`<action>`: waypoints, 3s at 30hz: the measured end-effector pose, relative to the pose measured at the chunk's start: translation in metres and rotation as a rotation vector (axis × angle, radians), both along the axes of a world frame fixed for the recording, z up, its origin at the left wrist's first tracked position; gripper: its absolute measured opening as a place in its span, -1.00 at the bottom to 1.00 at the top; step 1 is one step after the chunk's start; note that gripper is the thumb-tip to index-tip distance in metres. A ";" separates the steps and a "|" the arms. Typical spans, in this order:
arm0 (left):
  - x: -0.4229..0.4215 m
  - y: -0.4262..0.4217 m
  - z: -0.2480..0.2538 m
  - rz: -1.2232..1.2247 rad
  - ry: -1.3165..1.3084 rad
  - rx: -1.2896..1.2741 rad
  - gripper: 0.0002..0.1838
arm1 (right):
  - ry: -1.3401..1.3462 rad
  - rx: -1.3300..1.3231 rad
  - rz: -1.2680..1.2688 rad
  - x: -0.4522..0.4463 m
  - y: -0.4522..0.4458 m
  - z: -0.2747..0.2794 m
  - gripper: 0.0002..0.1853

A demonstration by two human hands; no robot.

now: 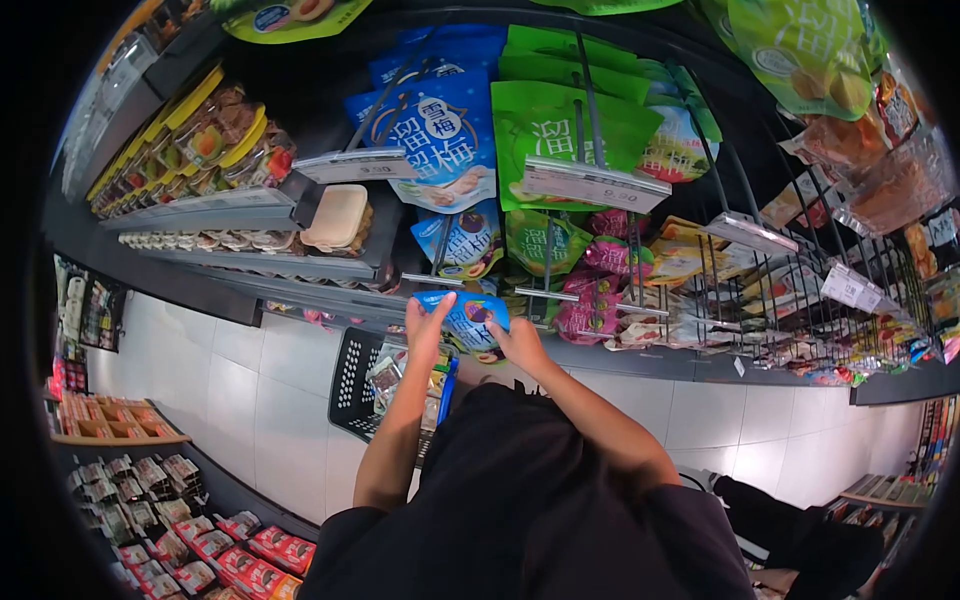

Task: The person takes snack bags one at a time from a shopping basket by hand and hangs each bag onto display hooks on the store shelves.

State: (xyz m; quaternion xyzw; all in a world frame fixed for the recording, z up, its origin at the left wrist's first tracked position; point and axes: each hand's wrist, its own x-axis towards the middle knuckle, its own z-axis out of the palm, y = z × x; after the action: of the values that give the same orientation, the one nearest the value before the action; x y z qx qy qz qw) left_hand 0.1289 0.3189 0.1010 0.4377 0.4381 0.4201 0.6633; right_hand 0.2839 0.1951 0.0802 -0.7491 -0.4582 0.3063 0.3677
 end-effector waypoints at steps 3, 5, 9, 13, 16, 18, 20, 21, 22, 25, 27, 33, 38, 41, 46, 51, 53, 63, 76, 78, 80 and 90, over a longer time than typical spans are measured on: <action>0.003 0.011 -0.003 0.009 0.047 -0.018 -0.62 | 0.046 0.025 -0.010 0.002 0.017 -0.006 -0.63; 0.005 0.016 -0.005 0.041 -0.004 -0.031 -0.62 | 0.093 0.039 -0.030 0.003 0.027 -0.003 -0.63; 0.004 0.021 -0.014 0.073 -0.018 0.067 -0.64 | 0.104 0.057 -0.053 0.003 0.040 -0.006 -0.62; 0.001 0.022 -0.019 0.069 0.044 0.076 -0.64 | 0.123 0.001 -0.030 0.007 0.043 -0.018 -0.62; 0.000 0.026 -0.029 0.074 0.047 0.103 -0.57 | 0.120 -0.025 -0.031 0.011 0.048 -0.040 -0.62; 0.001 0.029 -0.034 0.078 0.018 0.124 -0.51 | 0.113 -0.045 -0.043 0.013 0.053 -0.056 -0.61; 0.004 0.032 -0.028 0.070 -0.016 0.132 -0.48 | 0.126 -0.043 -0.047 0.011 0.052 -0.031 -0.61; 0.005 0.034 -0.029 0.086 0.041 0.146 -0.47 | 0.132 -0.042 -0.051 0.010 0.052 -0.022 -0.61; 0.005 0.037 -0.029 0.101 0.098 0.161 -0.45 | 0.110 -0.028 -0.055 0.009 0.054 -0.023 -0.60; 0.010 0.036 -0.014 0.141 0.113 0.142 -0.43 | 0.071 -0.002 -0.063 0.006 0.057 -0.014 -0.58; 0.011 0.037 -0.010 0.155 0.124 0.131 -0.42 | 0.077 -0.008 -0.056 0.005 0.058 -0.008 -0.56; 0.010 0.043 -0.028 0.210 0.016 0.182 -0.46 | 0.101 0.047 -0.056 0.000 0.062 -0.013 -0.52; 0.009 0.040 -0.014 0.176 -0.018 0.149 -0.53 | 0.144 -0.003 -0.042 0.001 0.061 0.001 -0.50; 0.007 0.044 -0.014 0.184 -0.014 0.130 -0.55 | 0.183 0.016 -0.052 -0.001 0.060 0.004 -0.48; 0.008 0.057 -0.006 0.103 -0.075 -0.010 -0.54 | 0.113 0.035 -0.104 -0.001 0.064 -0.005 -0.57; 0.017 0.074 -0.014 0.117 0.012 -0.008 -0.49 | 0.133 0.035 -0.244 -0.003 0.067 0.014 -0.63; 0.024 0.075 -0.008 0.126 -0.053 0.024 -0.45 | 0.098 0.071 -0.280 -0.005 0.066 0.022 -0.65; 0.012 0.111 -0.032 -0.278 -0.257 -0.162 -0.55 | 0.025 0.265 -0.309 -0.001 0.071 -0.007 -0.73; 0.024 0.123 -0.043 -0.118 0.050 0.127 -0.32 | 0.002 0.208 -0.280 0.010 0.097 -0.039 -0.74; 0.023 0.126 -0.042 -0.132 0.090 0.118 -0.28 | -0.088 0.117 -0.260 0.019 0.103 -0.036 -0.73; 0.025 0.124 -0.034 -0.131 0.084 0.078 -0.27 | -0.066 0.109 -0.295 0.022 0.109 -0.047 -0.72; -0.035 0.051 -0.048 0.060 0.375 0.262 -0.30 | 0.065 0.298 -0.439 0.005 0.088 -0.082 -0.60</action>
State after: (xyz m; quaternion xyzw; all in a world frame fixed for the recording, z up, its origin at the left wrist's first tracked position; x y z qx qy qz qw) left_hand 0.0934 0.3701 0.0531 0.5772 0.5083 0.4042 0.4951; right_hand 0.2888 0.2829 -0.0022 -0.7579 -0.3128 0.1723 0.5459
